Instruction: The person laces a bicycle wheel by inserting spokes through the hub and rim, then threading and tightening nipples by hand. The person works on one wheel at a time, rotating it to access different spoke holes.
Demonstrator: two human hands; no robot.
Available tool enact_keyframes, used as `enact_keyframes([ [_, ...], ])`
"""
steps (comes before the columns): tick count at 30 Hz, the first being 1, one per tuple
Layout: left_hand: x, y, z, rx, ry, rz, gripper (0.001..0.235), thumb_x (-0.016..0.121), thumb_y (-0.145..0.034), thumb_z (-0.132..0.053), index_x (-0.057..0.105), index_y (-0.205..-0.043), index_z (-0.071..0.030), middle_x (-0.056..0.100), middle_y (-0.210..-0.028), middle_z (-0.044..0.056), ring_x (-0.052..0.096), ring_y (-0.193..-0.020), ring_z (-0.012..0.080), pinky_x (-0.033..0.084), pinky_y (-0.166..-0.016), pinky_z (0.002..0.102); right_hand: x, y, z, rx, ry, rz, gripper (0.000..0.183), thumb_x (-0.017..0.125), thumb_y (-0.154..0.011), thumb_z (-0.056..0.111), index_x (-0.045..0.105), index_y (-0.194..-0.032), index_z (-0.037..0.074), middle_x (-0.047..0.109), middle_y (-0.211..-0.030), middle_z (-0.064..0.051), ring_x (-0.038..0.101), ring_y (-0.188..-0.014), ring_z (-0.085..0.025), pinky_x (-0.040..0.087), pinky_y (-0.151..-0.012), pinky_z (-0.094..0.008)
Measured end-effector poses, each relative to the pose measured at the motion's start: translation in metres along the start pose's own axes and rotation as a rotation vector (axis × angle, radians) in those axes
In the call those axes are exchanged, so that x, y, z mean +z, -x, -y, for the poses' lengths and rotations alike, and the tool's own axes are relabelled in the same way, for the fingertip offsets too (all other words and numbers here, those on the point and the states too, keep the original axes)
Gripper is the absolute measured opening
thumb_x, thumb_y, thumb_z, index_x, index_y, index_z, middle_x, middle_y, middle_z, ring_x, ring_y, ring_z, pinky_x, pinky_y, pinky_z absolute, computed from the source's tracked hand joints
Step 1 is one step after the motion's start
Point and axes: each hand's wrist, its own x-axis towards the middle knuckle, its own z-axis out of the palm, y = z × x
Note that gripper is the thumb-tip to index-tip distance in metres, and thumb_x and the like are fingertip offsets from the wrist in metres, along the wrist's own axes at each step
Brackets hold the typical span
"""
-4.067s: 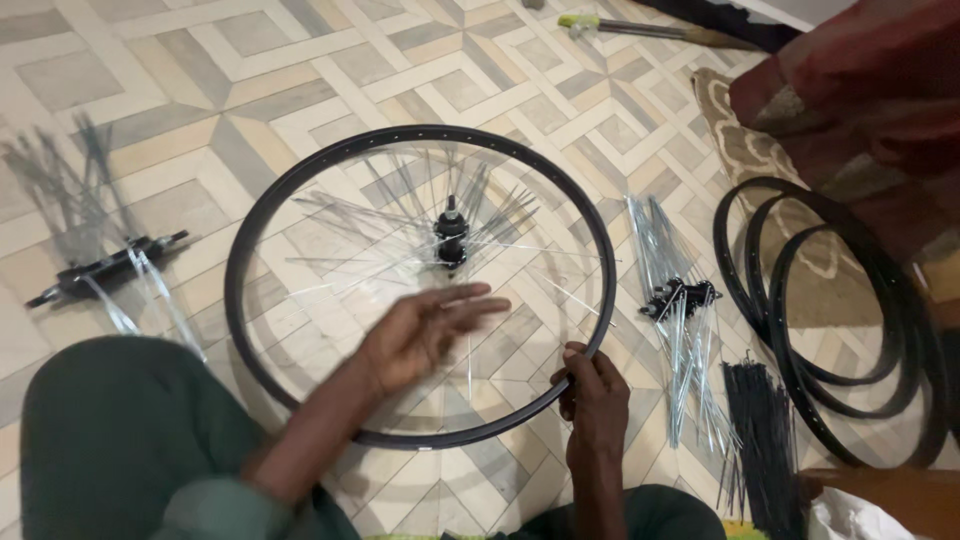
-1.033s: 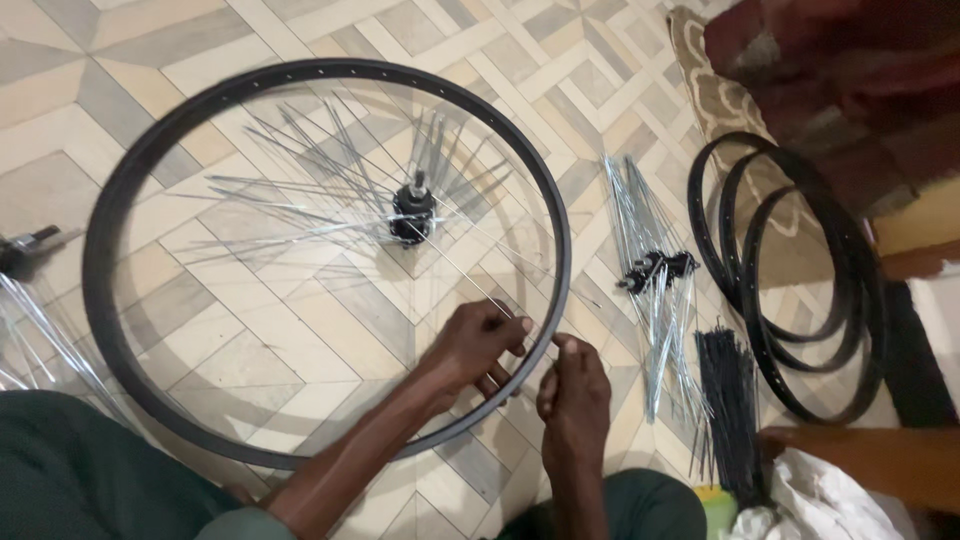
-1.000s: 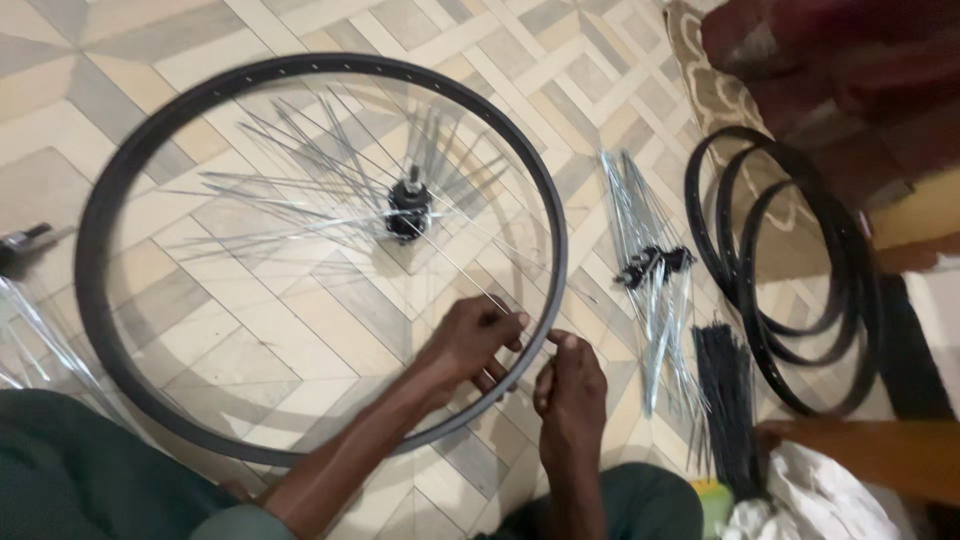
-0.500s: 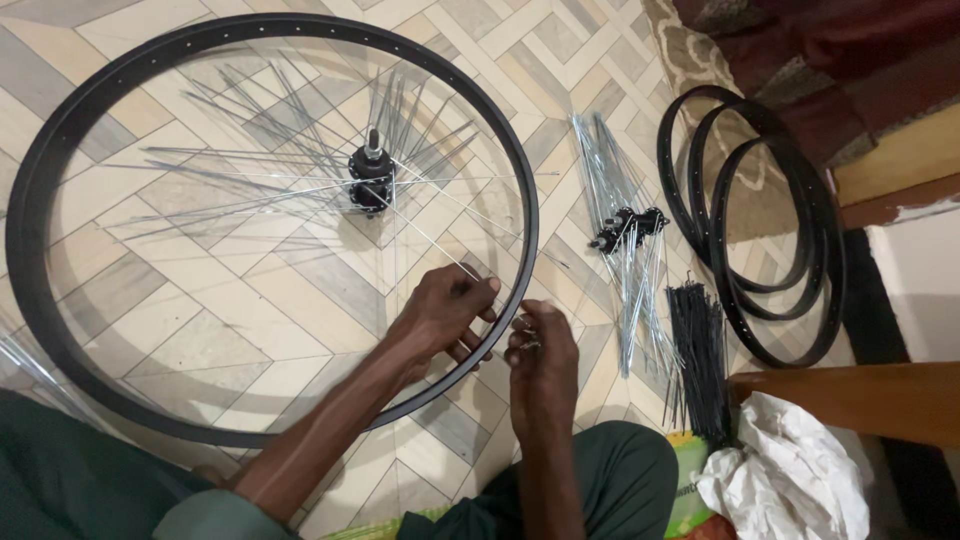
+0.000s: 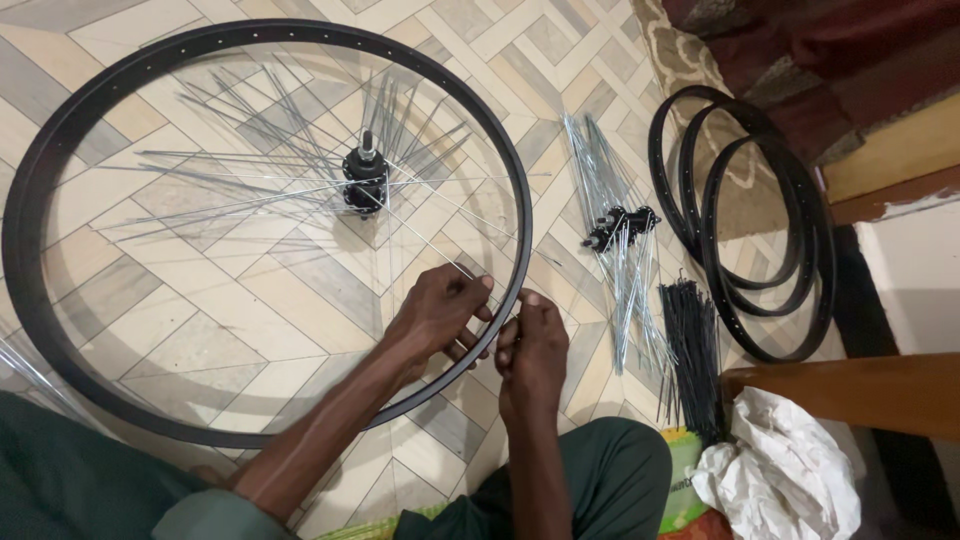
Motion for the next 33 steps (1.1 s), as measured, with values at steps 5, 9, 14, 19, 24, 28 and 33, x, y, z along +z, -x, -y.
enact_keyframes([
  [5, 0.001, 0.005, 0.005, 0.058, -0.021, -0.04, 0.04, 0.062, -0.097, -0.033, 0.067, -0.098, 0.006, 0.073, -0.083, 0.015, 0.07, -0.059, 0.0239, 0.055, -0.046, 0.035, -0.002, 0.008, -0.006, 0.096, -0.02, 0.138, 0.054, 0.049, -0.1, 0.053, 0.064, -0.102, 0.001, 0.052, -0.065, -0.002, 0.04, -0.055, -0.01, 0.031, -0.049, -0.026],
  [9, 0.01, 0.019, 0.015, 0.649, -0.507, -0.316, 0.023, 0.063, -0.099, -0.02, 0.064, -0.105, 0.003, 0.067, -0.092, 0.022, 0.07, -0.07, 0.0381, 0.055, -0.059, 0.044, -0.004, 0.002, -0.013, 0.068, -0.027, 0.207, 0.034, 0.066, -0.096, 0.037, 0.064, -0.096, 0.004, 0.056, -0.078, 0.0, 0.046, -0.065, -0.011, 0.036, -0.057, -0.027],
  [14, -0.001, 0.025, 0.022, 0.764, -0.551, -0.659, 0.063, 0.065, -0.085, -0.013, 0.04, -0.139, 0.01, 0.049, -0.117, 0.028, 0.066, -0.083, 0.0439, 0.055, -0.064, 0.048, -0.011, -0.012, -0.008, 0.067, 0.039, 0.146, 0.028, 0.068, -0.091, 0.034, 0.069, -0.091, 0.005, 0.057, -0.078, -0.003, 0.045, -0.065, -0.012, 0.035, -0.057, -0.028],
  [19, -0.016, 0.013, 0.019, 0.189, -0.151, -0.058, 0.031, 0.055, -0.101, -0.025, 0.051, -0.117, 0.001, 0.064, -0.107, 0.02, 0.071, -0.084, 0.0318, 0.058, -0.065, 0.04, -0.02, -0.022, 0.0, -0.029, 0.07, 0.187, 0.029, 0.067, -0.093, 0.033, 0.069, -0.091, 0.005, 0.055, -0.078, -0.001, 0.045, -0.067, -0.011, 0.036, -0.059, -0.027],
  [24, -0.006, 0.023, 0.021, -0.085, 0.096, 0.226, 0.029, 0.048, -0.102, -0.027, 0.053, -0.114, 0.0, 0.065, -0.1, 0.016, 0.073, -0.069, 0.027, 0.06, -0.052, 0.036, -0.024, -0.042, 0.004, -0.023, 0.018, 0.192, 0.026, 0.069, -0.094, 0.029, 0.071, -0.097, 0.003, 0.057, -0.08, -0.001, 0.048, -0.07, -0.01, 0.036, -0.061, -0.027],
  [28, 0.0, 0.017, 0.01, -0.011, 0.058, 0.202, 0.032, 0.055, -0.102, -0.026, 0.054, -0.111, 0.004, 0.068, -0.102, 0.017, 0.074, -0.061, 0.0261, 0.062, -0.047, 0.035, -0.032, -0.057, 0.002, 0.035, -0.177, 0.22, 0.032, 0.062, -0.102, 0.032, 0.069, -0.104, 0.0, 0.058, -0.082, -0.003, 0.049, -0.073, -0.012, 0.04, -0.066, -0.028],
  [33, 0.01, 0.01, 0.008, 0.039, 0.252, 0.096, 0.026, 0.061, -0.095, -0.017, 0.047, -0.111, -0.002, 0.07, -0.096, 0.021, 0.072, -0.057, 0.0273, 0.06, -0.044, 0.036, -0.051, -0.046, -0.015, 0.012, -0.36, 0.156, 0.028, 0.055, -0.101, 0.014, 0.063, -0.122, -0.004, 0.064, -0.101, -0.006, 0.06, -0.094, -0.014, 0.05, -0.088, -0.028],
])
